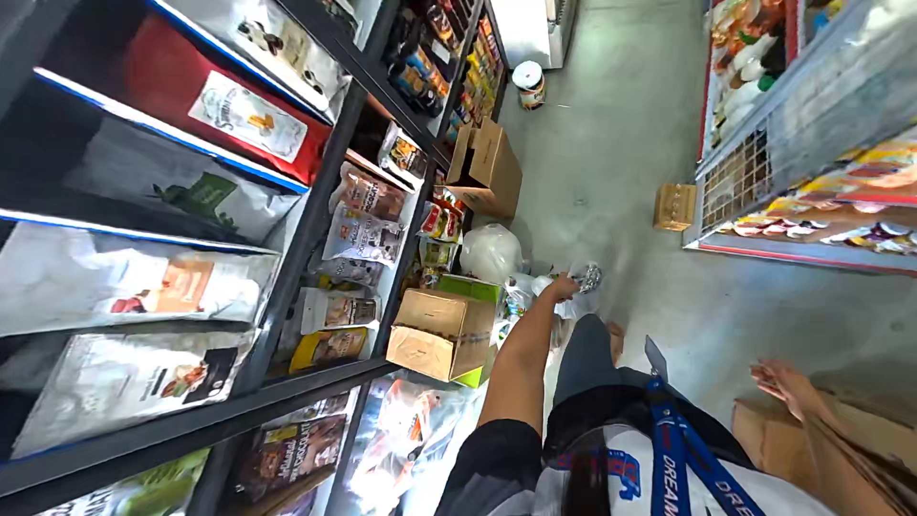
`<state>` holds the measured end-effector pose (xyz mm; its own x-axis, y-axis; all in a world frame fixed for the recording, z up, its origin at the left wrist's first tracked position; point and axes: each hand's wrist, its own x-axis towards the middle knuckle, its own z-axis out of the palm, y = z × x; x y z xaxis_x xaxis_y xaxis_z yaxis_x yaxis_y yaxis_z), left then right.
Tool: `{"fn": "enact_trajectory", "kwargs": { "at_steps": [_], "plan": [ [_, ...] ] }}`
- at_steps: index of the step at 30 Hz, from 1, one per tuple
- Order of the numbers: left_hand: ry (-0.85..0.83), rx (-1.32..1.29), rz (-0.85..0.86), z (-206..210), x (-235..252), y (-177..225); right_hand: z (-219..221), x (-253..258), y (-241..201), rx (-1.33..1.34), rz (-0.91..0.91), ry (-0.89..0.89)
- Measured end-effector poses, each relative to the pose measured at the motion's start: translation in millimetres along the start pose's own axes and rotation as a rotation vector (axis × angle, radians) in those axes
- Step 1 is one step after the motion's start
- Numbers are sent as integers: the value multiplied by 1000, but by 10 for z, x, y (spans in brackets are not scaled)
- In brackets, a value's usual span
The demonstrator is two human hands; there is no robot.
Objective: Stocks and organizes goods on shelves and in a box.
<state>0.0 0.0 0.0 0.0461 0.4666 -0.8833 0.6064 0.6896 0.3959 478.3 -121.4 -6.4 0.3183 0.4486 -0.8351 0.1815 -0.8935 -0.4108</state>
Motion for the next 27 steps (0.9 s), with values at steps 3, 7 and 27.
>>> {"fn": "enact_trajectory", "kwargs": {
  "at_steps": [3, 7, 27],
  "plan": [
    [26, -63, -10, -413, 315, 335, 90, 271, -813, -79, -50, -28],
    [47, -133, -65, -1008, 786, 660, 486, 546, -1513, -139, -4, -103],
    [146, -372, -285, -3540, 2687, 1607, 1341, 2584, -5991, -503, -59, -222]
  ]
}}
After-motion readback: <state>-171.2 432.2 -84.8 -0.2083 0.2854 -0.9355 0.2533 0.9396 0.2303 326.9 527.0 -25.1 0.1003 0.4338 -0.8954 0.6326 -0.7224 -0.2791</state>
